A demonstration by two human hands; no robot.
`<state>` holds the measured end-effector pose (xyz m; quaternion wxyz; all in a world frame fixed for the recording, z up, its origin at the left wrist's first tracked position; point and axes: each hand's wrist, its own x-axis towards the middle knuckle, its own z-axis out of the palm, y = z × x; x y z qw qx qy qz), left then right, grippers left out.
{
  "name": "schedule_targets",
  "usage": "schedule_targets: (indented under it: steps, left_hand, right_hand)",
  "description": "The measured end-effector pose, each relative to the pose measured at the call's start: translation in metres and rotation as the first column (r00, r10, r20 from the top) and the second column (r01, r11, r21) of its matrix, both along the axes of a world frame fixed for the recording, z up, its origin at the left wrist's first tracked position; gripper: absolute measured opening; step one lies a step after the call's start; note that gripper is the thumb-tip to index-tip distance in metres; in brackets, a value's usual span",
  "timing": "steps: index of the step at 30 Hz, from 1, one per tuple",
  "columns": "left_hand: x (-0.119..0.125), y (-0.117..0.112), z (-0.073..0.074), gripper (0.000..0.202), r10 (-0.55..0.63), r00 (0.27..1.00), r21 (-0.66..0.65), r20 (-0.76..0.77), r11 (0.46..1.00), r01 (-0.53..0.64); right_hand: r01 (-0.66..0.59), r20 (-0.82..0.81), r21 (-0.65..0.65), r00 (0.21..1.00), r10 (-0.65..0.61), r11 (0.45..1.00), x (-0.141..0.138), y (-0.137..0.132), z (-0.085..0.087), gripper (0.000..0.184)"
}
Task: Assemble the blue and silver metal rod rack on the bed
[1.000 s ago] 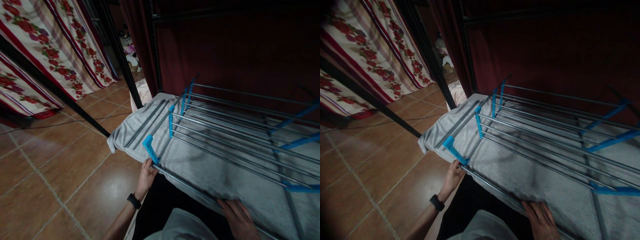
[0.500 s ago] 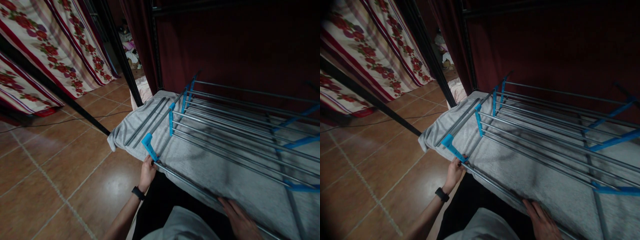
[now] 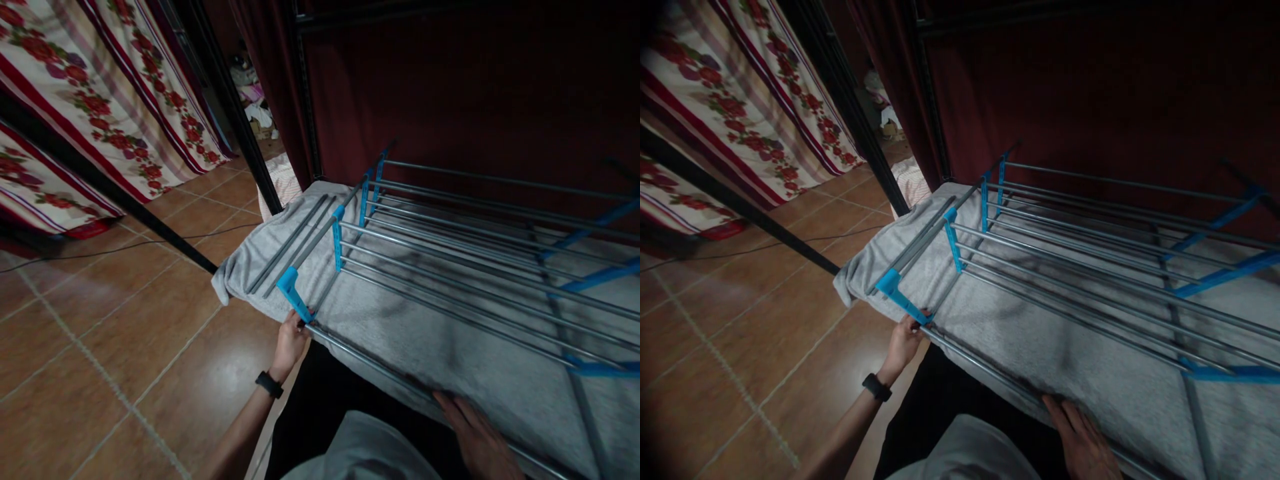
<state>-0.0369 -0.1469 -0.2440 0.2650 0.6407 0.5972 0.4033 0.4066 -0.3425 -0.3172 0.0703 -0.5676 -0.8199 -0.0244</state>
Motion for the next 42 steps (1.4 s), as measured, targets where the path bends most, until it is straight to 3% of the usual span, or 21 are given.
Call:
schedule_targets:
  steps: [9, 16, 21, 25, 34, 42]
  left_hand:
    - [-0.006, 0.004, 0.003, 0.028, -0.056, 0.998, -0.04, 0.04, 0.998, 0.058]
    - [-0.013, 0.01, 0.002, 0.022, -0.134, 0.983, -0.069, 0.125, 0.987, 0.143]
    - [-0.012, 0.012, 0.005, 0.017, -0.16, 0.974, -0.078, 0.162, 0.982, 0.175]
    - [-0.011, 0.01, 0.006, 0.019, -0.166, 0.974, -0.094, 0.154, 0.979, 0.181]
    - [-0.006, 0.007, 0.005, 0.023, -0.152, 0.983, -0.094, 0.104, 0.982, 0.162]
    - [-0.004, 0.007, 0.01, 0.023, -0.165, 0.983, -0.095, 0.075, 0.981, 0.172]
  right_hand:
    - [-0.02, -0.016, 0.08, 1.0, 0.022, 0.997, -0.003, 0.001, 0.005, 0.085]
    - [0.018, -0.023, 0.06, 1.0, -0.017, 0.998, -0.01, 0.0, 0.019, 0.086]
    - [0.021, 0.011, 0.093, 1.0, -0.022, 0.995, -0.002, 0.005, 0.005, 0.083]
    - [0.004, -0.002, 0.094, 1.0, -0.004, 0.996, 0.003, 0.009, -0.004, 0.078]
    - [0.03, -0.033, 0.02, 0.999, -0.029, 0.999, -0.002, 0.007, 0.017, 0.088]
    - [0.022, -0.045, 0.002, 0.999, -0.022, 1.0, 0.001, 0.008, 0.016, 0.086]
